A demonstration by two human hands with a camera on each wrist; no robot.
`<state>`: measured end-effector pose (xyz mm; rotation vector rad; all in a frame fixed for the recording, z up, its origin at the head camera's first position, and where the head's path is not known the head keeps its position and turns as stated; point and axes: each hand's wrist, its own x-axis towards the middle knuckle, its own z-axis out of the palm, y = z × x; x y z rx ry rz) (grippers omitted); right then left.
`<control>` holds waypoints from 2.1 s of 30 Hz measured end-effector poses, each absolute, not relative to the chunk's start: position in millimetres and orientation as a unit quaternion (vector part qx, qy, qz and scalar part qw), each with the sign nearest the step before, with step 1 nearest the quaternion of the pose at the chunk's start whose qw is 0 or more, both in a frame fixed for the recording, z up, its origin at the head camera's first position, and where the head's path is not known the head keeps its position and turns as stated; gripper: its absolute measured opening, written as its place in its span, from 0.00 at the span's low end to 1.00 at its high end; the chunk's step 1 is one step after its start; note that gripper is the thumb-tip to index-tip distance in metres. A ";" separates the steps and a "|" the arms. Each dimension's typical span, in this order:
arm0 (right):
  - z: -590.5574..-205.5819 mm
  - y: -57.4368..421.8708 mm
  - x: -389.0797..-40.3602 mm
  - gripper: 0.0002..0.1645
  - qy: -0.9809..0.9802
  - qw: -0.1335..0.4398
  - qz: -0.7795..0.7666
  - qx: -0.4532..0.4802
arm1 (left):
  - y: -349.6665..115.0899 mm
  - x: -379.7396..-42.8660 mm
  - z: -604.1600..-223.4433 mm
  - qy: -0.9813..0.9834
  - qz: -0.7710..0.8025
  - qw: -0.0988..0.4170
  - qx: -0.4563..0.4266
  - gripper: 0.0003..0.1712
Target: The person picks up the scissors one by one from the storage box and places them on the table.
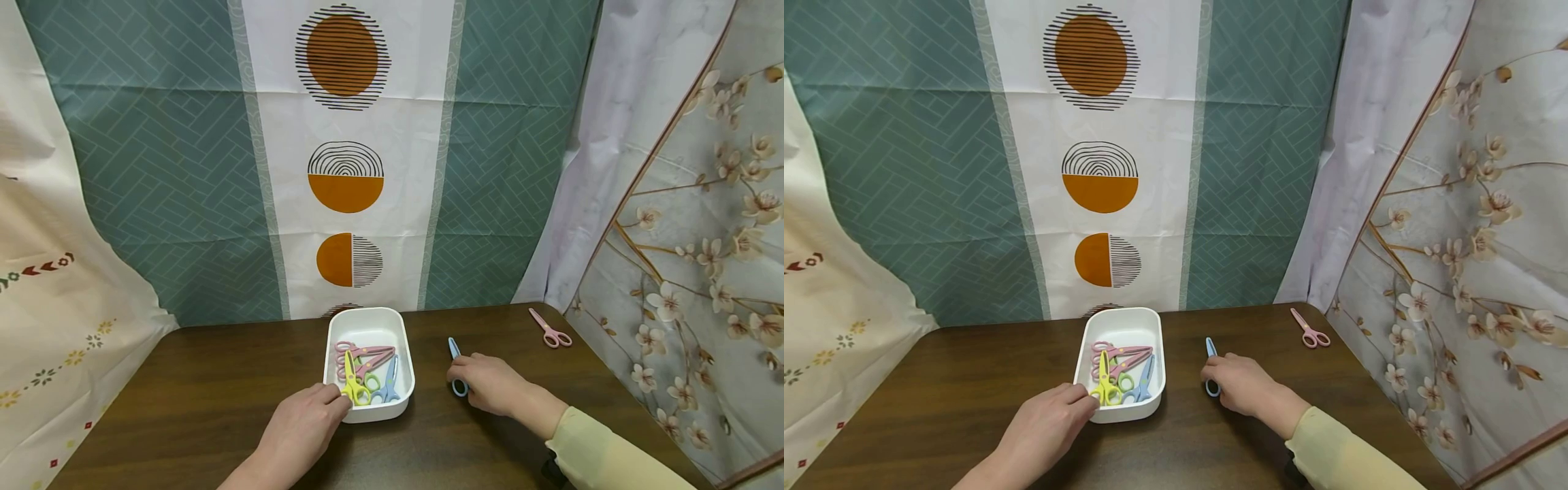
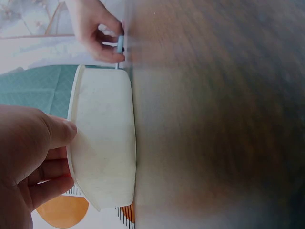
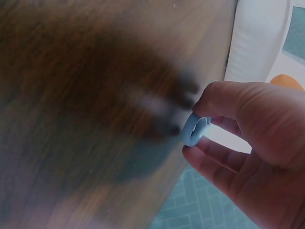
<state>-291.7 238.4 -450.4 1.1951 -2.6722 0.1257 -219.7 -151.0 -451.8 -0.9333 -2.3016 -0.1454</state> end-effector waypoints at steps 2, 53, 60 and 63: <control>-451.1 238.2 -291.1 0.25 -0.907 0.106 0.039 0.407 | -151.0 -219.1 -451.6 -0.878 -0.056 0.317 -0.354 0.16; -450.5 231.9 -277.3 0.25 -0.920 0.112 0.008 0.376 | -151.7 -220.3 -453.0 -0.874 -0.053 0.325 -0.356 0.17; -450.8 233.2 -267.8 0.24 -0.920 0.167 0.012 0.355 | -151.9 -219.5 -450.8 -0.880 -0.051 0.315 -0.352 0.15; -450.8 232.5 -262.2 0.24 -0.921 0.187 0.006 0.342 | -151.5 -219.4 -449.9 -0.883 -0.050 0.307 -0.351 0.14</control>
